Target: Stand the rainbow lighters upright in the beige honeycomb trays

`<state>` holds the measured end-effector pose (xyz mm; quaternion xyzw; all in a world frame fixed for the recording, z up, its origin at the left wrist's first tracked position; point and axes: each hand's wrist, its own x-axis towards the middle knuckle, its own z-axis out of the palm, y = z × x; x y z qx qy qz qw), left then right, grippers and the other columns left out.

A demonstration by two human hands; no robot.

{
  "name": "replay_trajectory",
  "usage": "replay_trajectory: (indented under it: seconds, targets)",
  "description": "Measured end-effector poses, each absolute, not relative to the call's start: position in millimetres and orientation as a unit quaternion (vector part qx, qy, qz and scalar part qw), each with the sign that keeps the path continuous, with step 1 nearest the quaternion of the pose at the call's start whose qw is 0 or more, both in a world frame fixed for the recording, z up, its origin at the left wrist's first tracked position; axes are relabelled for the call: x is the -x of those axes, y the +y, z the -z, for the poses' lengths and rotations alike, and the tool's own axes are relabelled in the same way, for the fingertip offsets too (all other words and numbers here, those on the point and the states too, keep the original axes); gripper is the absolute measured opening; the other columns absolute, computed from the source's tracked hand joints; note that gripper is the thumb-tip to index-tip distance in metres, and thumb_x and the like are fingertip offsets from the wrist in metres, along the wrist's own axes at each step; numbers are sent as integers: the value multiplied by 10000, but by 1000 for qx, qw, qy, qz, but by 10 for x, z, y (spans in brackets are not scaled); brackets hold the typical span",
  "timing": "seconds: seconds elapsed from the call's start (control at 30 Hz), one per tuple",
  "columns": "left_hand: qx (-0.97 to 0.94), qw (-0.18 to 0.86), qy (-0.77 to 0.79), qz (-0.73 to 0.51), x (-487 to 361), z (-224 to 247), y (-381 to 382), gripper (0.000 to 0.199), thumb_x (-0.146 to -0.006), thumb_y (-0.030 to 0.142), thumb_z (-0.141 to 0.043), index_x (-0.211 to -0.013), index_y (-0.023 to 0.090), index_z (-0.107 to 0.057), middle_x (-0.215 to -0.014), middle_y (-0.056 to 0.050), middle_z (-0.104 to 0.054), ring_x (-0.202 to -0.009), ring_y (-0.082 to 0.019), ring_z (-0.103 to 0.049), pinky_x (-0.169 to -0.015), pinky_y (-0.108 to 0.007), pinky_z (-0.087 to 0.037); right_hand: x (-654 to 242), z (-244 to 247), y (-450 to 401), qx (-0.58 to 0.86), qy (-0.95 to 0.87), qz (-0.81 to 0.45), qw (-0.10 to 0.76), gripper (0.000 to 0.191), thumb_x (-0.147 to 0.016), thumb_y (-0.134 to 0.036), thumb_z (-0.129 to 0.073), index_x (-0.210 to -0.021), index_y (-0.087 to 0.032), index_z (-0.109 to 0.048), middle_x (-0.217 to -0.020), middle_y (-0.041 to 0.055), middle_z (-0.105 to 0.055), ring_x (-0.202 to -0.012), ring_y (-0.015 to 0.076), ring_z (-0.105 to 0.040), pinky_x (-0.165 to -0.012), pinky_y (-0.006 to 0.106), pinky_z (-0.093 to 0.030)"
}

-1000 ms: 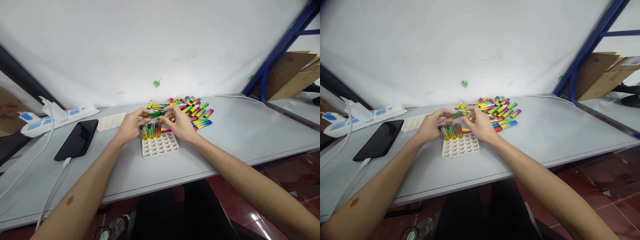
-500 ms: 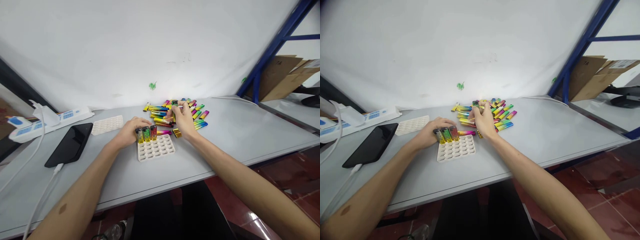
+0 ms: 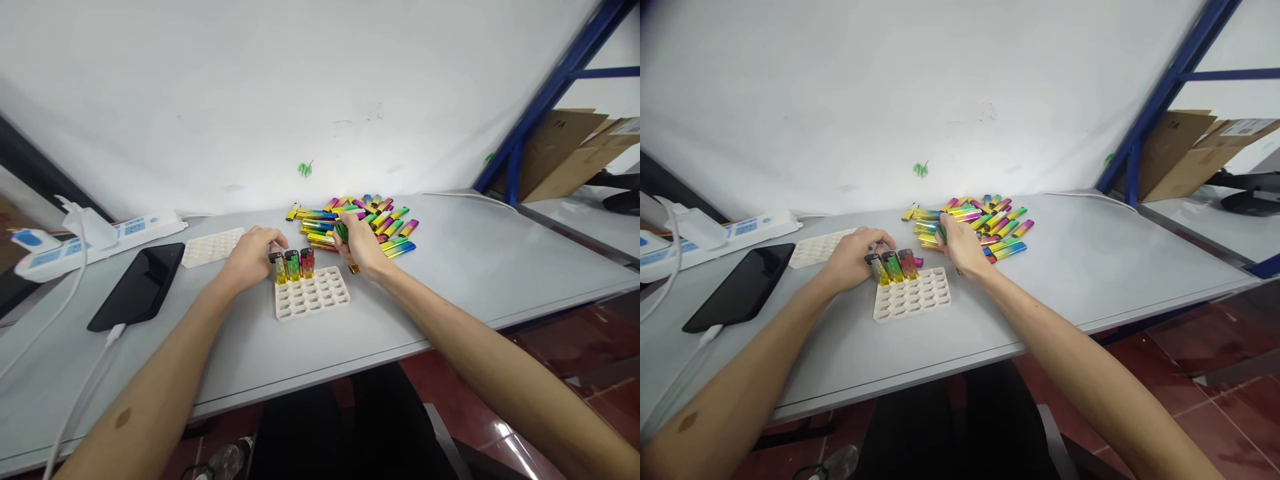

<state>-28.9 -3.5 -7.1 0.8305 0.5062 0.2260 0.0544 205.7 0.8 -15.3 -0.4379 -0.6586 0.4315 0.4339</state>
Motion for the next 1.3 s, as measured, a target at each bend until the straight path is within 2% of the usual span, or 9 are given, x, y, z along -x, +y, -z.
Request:
replay_trajectory:
  seconds: [0.13,0.47,0.6,0.77,0.9,1.0,1.1,1.2,1.3]
  targets:
    - [-854,81,469,-210,284,94,-31,304,-719,202,-540,-983,194,-689,-992,-51,-727,-940,-261,-596,-805,-377,-460,-2042,142,-38,424,-641,-438,466,575,-940,-659,-282,-555,-235,-335,-461,-30,-318,-414,109,-280,-431,272,-245]
    - [-875,85,448,-163,310,66,-41,396,-753,169,-469,-1040,210,-738,-1050,-59,-719,-981,-246,-602,-878,-364,-468,-2005,132,-55,443,-630,-442,461,560,-964,-598,-280,-565,-219,-384,-461,-38,-306,-423,105,-264,-436,268,-220]
    - [-876,100,446,-155,318,50,-52,419,-766,175,-458,-1076,226,-736,-1088,-60,-705,-1007,-245,-599,-896,-360,-470,-2018,137,-75,421,-651,-432,461,533,-979,-534,-278,-554,-219,-346,-468,-33,-318,-431,105,-283,-448,266,-232]
    - [-876,97,441,-167,315,71,-37,353,-758,201,-477,-994,225,-738,-1016,-67,-709,-964,-255,-609,-879,-370,-483,-2012,158,-66,424,-650,-426,464,568,-951,-636,-292,-563,-227,-366,-478,-28,-341,-437,115,-310,-457,277,-269]
    - [-863,95,460,-183,308,74,-41,327,-702,186,-502,-970,221,-686,-976,-56,-708,-946,-261,-614,-825,-374,-484,-1992,166,-49,426,-620,-456,475,580,-923,-698,-296,-642,-223,-474,-497,-27,-392,-449,125,-349,-465,281,-310]
    - [-845,117,484,-196,301,68,-58,287,-674,181,-523,-942,221,-620,-935,-37,-702,-891,-249,-634,-746,-345,-477,-1981,142,-63,389,-621,-472,491,481,-939,-613,-346,-774,-214,-558,-589,-15,-504,-526,140,-474,-532,279,-402]
    - [-831,142,490,-221,300,68,-70,273,-676,181,-539,-946,226,-538,-928,-26,-702,-858,-235,-652,-722,-328,-471,-1982,96,-101,361,-644,-473,481,334,-925,-504,-470,-860,-202,-595,-738,6,-619,-698,154,-594,-712,296,-469]
    - [-820,151,494,-245,302,76,-72,331,-661,180,-571,-969,235,-464,-920,-20,-702,-831,-230,-655,-720,-325,-471,-1992,70,-127,367,-684,-431,460,285,-881,-477,-582,-836,-196,-600,-825,19,-669,-786,158,-608,-805,314,-454]
    - [-808,153,505,-260,294,80,-71,331,-691,211,-596,-974,237,-427,-877,-16,-693,-798,-225,-650,-691,-316,-462,-1998,84,-126,375,-704,-409,443,313,-854,-501,-618,-810,-193,-581,-832,17,-658,-775,155,-590,-771,315,-443]
